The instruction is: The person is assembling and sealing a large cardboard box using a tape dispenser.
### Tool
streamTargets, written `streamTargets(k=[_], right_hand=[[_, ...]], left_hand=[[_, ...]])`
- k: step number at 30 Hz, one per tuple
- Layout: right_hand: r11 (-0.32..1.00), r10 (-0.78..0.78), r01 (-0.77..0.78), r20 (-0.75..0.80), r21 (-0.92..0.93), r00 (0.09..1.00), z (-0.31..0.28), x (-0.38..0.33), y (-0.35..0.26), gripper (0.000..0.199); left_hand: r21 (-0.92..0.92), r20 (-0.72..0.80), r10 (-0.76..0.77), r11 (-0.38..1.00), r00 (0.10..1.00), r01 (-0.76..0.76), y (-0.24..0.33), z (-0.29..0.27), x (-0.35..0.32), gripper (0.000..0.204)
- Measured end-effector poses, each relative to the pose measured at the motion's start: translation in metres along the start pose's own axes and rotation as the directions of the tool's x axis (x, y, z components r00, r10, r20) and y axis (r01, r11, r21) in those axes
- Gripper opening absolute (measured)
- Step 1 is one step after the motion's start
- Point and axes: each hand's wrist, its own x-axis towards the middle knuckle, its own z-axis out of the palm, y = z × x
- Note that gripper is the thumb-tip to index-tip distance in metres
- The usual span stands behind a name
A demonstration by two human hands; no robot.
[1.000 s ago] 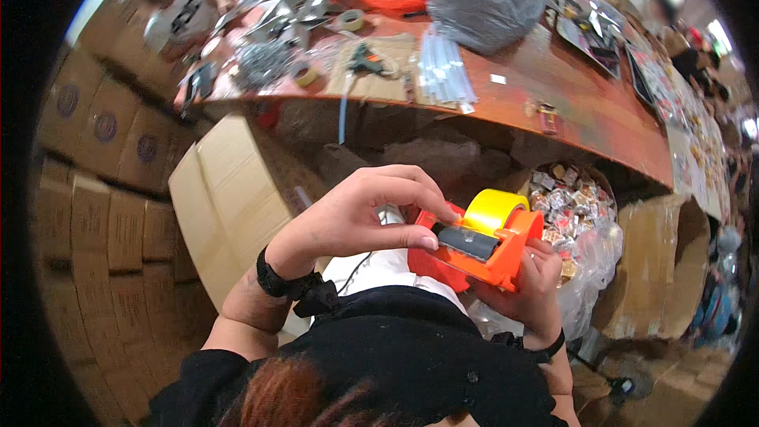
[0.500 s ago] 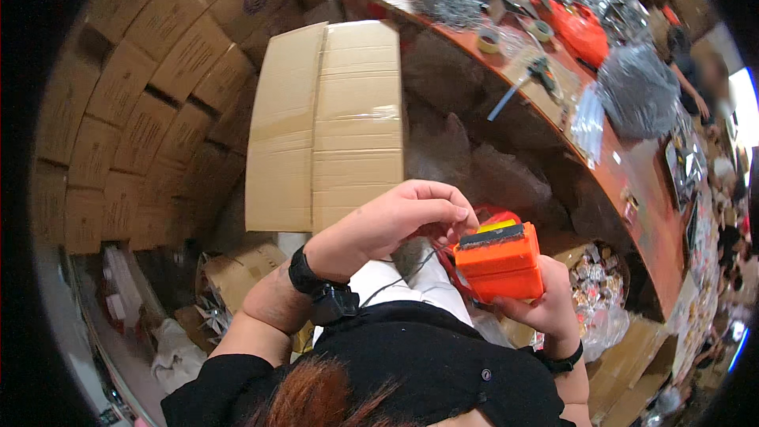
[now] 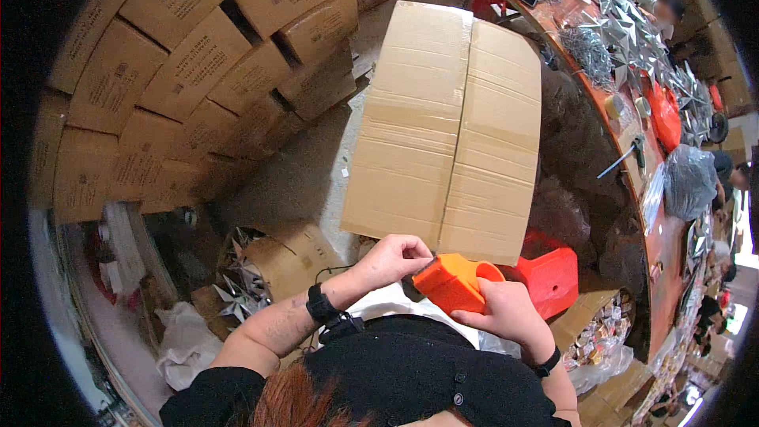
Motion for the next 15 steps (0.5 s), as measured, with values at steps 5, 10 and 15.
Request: streamTargets(k=[5, 10, 15], right_hand=[[0.994, 0.056, -0.065, 0.100, 0.088, 0.993, -0.003, 0.022, -0.040, 0.053], [0.958, -0.009, -0.046, 0.188, 0.283, 0.982, 0.008, 0.023, -0.036, 0.056], [0.897, -0.066, -0.063, 0.274, 0.438, 0.960, 0.016, 0.032, -0.005, 0.056]], left_hand=[[0.101, -0.116, 0.069, 0.993, 0.991, -0.057, 0.038, -0.036, -0.036, 0.006], [0.250, -0.429, 0.432, 0.901, 0.793, -0.355, 0.075, -0.096, -0.046, 0.005], [0.497, -0.408, 0.586, 0.786, 0.700, -0.369, 0.130, -0.104, -0.090, 0.005]])
